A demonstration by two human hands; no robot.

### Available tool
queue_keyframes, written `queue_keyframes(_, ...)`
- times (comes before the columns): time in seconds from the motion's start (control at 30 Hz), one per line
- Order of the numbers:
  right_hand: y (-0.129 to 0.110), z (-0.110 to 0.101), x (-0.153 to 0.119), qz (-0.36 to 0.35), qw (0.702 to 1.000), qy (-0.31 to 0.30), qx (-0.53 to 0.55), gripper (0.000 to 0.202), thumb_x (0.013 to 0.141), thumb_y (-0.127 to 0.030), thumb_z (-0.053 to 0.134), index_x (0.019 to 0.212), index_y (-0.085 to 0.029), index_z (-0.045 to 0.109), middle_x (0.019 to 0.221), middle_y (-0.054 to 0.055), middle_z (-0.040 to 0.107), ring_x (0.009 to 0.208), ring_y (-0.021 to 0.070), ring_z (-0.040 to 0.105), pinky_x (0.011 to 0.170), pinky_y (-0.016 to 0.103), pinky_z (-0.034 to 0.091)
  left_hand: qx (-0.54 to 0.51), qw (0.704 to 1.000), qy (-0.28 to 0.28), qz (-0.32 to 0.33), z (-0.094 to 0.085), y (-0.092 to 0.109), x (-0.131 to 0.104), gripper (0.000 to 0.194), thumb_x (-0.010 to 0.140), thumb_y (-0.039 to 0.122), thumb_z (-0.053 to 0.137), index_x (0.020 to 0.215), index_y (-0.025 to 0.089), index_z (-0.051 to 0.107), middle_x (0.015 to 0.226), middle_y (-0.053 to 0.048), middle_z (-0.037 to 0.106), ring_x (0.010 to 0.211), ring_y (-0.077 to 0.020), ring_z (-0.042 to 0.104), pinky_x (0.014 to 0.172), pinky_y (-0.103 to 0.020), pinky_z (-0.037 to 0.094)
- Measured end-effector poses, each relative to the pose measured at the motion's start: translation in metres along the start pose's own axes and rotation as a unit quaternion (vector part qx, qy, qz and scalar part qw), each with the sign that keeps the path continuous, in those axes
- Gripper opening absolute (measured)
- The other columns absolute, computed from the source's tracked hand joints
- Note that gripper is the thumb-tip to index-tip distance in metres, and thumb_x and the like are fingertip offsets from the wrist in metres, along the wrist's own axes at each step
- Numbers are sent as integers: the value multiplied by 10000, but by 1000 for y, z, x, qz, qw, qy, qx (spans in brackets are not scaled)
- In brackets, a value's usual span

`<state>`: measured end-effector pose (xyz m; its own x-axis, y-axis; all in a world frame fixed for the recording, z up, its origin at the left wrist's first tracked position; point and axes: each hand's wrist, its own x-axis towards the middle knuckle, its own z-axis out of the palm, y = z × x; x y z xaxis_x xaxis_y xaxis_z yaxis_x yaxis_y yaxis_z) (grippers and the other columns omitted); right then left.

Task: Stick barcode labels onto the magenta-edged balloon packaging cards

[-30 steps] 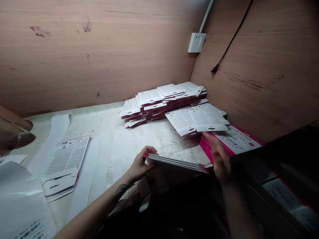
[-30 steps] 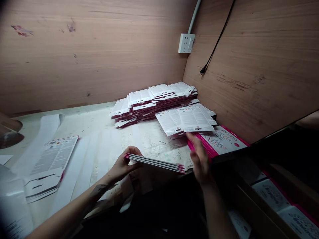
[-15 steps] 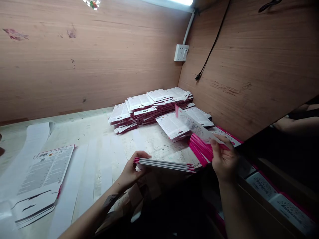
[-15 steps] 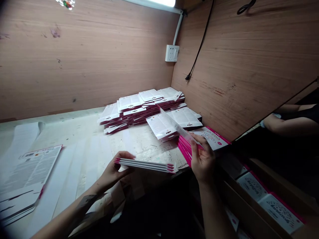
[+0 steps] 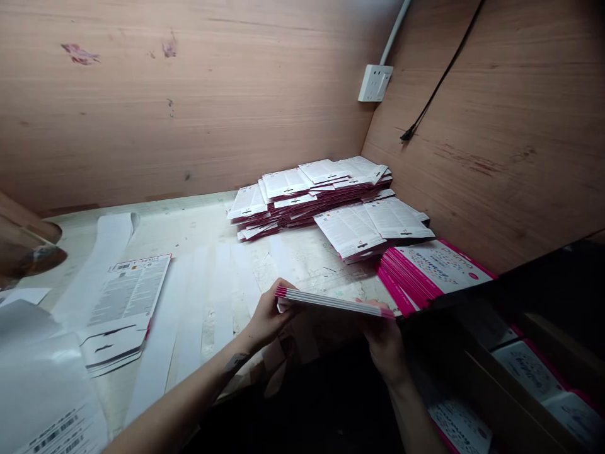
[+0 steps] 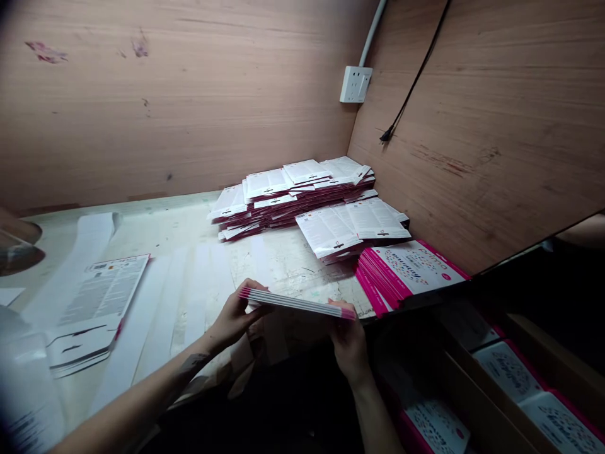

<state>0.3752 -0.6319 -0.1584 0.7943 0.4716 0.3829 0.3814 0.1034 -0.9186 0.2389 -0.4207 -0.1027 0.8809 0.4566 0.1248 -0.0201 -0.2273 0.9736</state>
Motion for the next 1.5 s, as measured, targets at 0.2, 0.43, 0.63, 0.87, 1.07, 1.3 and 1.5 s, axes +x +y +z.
queue_keyframes(0.2,-12,49,91,142,982,-113,42,463,790,-353,680,1173,-230,452,1029,76,704,934,218,689,810,380,583,-3,987,150,-61,-33,16,9,748,719,415,772,1306,231,347,1127,-86,593,962,-238,644,817,-392,545)
queue_keyframes(0.43,22,109,139,237,940,-197,-143,269,683,-225,700,898,-192,543,778,17,681,710,195,678,621,306,552,393,917,-15,-66,-70,-6,20,978,546,565,847,1385,258,450,1588,-179,151,1452,-473,35,1136,-659,23)
queue_keyframes(0.63,18,111,133,164,904,-187,-347,257,683,-216,706,918,-184,607,934,130,656,1003,322,606,809,418,498,438,882,-145,-98,-63,-28,40,971,425,638,858,1284,316,541,1564,-167,241,1433,-507,81,1088,-707,32)
queue_keyframes(0.87,9,178,163,9,869,-279,-408,280,848,-217,577,1126,-184,588,1325,175,470,1268,332,386,1020,456,354,436,888,-124,-81,-63,-38,39,1012,352,605,883,1267,353,531,1535,-142,294,1399,-516,151,1063,-706,107)
queue_keyframes(1.07,27,227,220,23,827,-382,-412,325,793,-315,687,1061,-161,586,1157,104,551,1094,260,499,916,420,422,433,890,-116,-80,-63,-40,38,995,358,617,865,1241,318,517,1529,-138,313,1391,-509,167,1059,-706,114)
queue_keyframes(1.3,35,208,217,-12,826,-427,-367,389,734,-222,700,1095,-217,555,1058,47,560,1018,212,503,874,332,409,417,900,-101,-74,-64,-42,36,990,370,609,853,1212,253,473,1521,-150,339,1399,-483,165,1088,-658,103)
queue_keyframes(1.5,31,197,211,-29,828,-442,-344,261,683,-237,735,913,-219,613,1180,73,510,1155,290,435,969,450,354,411,903,-94,-75,-63,-43,37,978,355,584,863,1196,264,481,1514,-143,353,1402,-484,165,1088,-641,111)
